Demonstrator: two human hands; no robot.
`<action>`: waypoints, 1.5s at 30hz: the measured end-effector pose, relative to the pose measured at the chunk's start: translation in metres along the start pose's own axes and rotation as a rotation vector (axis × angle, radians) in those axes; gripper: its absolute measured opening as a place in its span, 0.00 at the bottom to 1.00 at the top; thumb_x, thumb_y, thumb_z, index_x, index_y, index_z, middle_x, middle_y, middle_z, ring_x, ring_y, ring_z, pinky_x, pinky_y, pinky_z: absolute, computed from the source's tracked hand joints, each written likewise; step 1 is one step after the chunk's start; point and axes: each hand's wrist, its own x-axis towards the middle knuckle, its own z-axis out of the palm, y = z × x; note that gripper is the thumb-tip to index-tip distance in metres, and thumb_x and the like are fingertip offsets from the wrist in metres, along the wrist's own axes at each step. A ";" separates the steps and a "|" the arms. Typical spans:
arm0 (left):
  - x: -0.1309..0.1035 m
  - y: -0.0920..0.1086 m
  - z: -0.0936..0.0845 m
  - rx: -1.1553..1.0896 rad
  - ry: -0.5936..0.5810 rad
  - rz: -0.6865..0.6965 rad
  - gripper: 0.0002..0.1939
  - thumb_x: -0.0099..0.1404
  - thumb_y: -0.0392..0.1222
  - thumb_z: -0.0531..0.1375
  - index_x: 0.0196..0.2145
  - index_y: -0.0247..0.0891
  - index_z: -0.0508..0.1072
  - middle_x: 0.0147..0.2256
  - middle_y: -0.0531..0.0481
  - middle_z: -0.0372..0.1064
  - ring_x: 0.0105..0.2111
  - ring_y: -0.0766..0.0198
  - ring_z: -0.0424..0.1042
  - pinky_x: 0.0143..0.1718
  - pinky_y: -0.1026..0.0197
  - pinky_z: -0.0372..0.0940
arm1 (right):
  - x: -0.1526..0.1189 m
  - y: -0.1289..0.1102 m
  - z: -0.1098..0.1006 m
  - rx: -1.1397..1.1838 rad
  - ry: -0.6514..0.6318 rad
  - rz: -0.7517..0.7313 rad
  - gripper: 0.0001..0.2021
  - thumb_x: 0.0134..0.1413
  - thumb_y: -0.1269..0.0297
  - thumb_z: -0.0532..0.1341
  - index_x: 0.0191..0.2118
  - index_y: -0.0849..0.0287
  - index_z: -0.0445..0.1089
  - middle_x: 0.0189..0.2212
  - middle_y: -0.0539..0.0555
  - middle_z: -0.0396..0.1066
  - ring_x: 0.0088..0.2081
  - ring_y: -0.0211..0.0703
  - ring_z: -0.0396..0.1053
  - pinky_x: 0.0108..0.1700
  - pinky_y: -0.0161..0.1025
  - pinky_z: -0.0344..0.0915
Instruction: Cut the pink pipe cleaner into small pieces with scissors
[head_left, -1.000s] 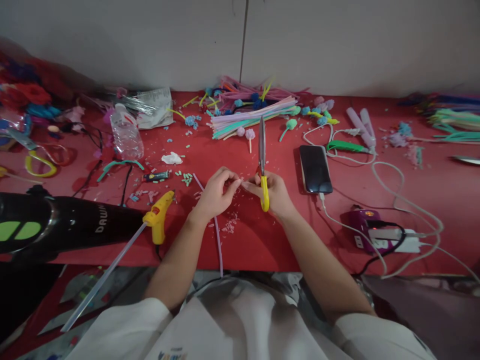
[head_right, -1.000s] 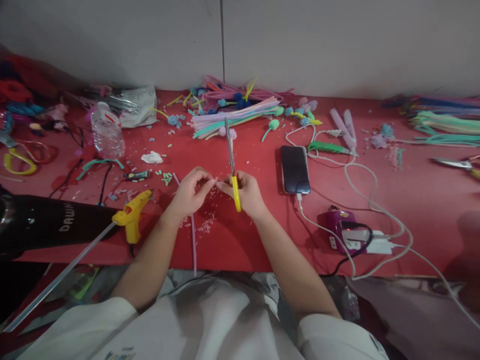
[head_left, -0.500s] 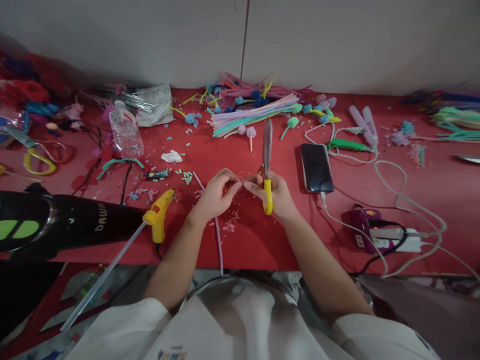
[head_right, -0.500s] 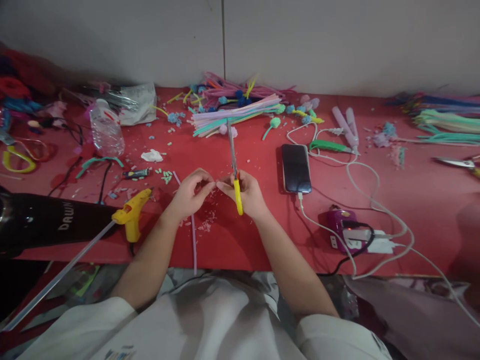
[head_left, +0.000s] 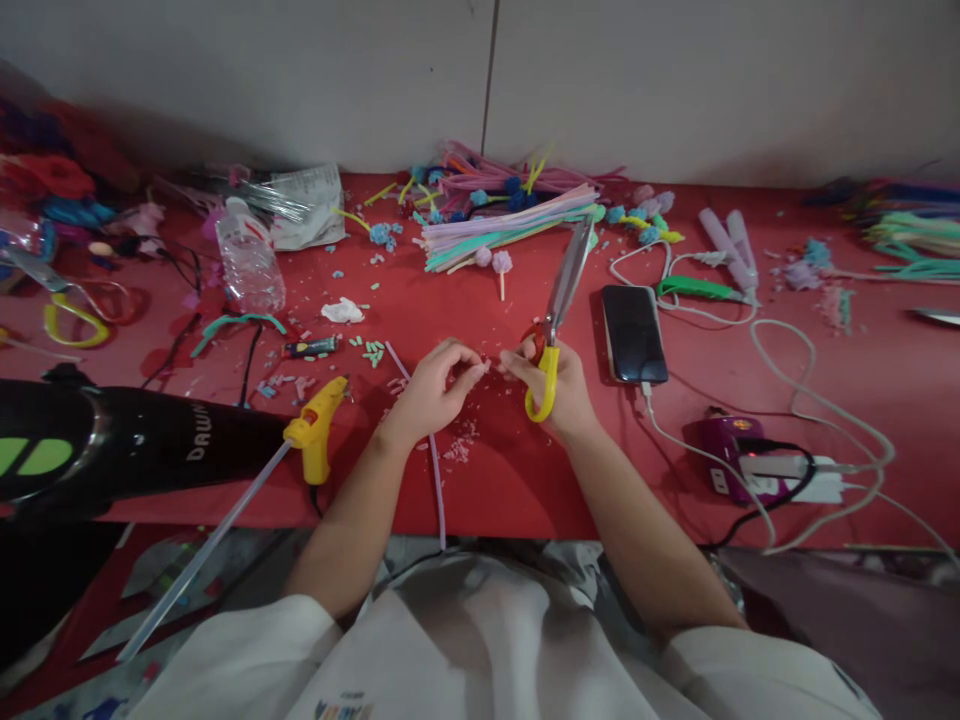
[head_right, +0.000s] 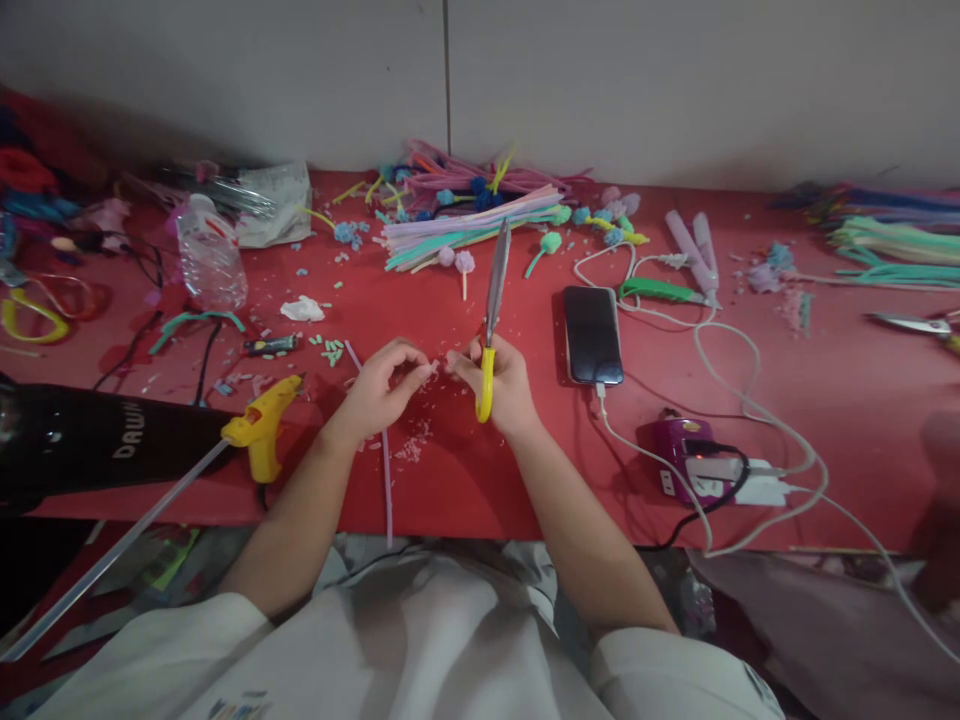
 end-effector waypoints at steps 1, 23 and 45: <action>0.000 0.000 0.000 -0.003 -0.001 0.002 0.08 0.76 0.43 0.59 0.37 0.39 0.71 0.37 0.48 0.73 0.38 0.63 0.72 0.43 0.59 0.67 | 0.001 -0.001 -0.002 -0.005 0.001 -0.001 0.23 0.45 0.54 0.78 0.29 0.52 0.62 0.23 0.42 0.66 0.27 0.36 0.69 0.37 0.38 0.70; -0.002 0.002 0.002 -0.004 0.007 -0.072 0.10 0.71 0.48 0.65 0.39 0.38 0.74 0.38 0.48 0.73 0.39 0.62 0.72 0.43 0.58 0.67 | -0.004 -0.003 0.005 0.049 0.023 0.022 0.24 0.42 0.53 0.79 0.30 0.52 0.62 0.27 0.45 0.71 0.33 0.39 0.75 0.44 0.42 0.73; -0.007 0.006 -0.001 -0.037 0.040 -0.064 0.16 0.66 0.50 0.70 0.27 0.38 0.74 0.28 0.52 0.72 0.29 0.66 0.70 0.34 0.61 0.66 | -0.007 -0.004 0.007 0.068 0.135 -0.018 0.24 0.40 0.54 0.80 0.29 0.53 0.63 0.27 0.47 0.74 0.32 0.40 0.75 0.39 0.40 0.72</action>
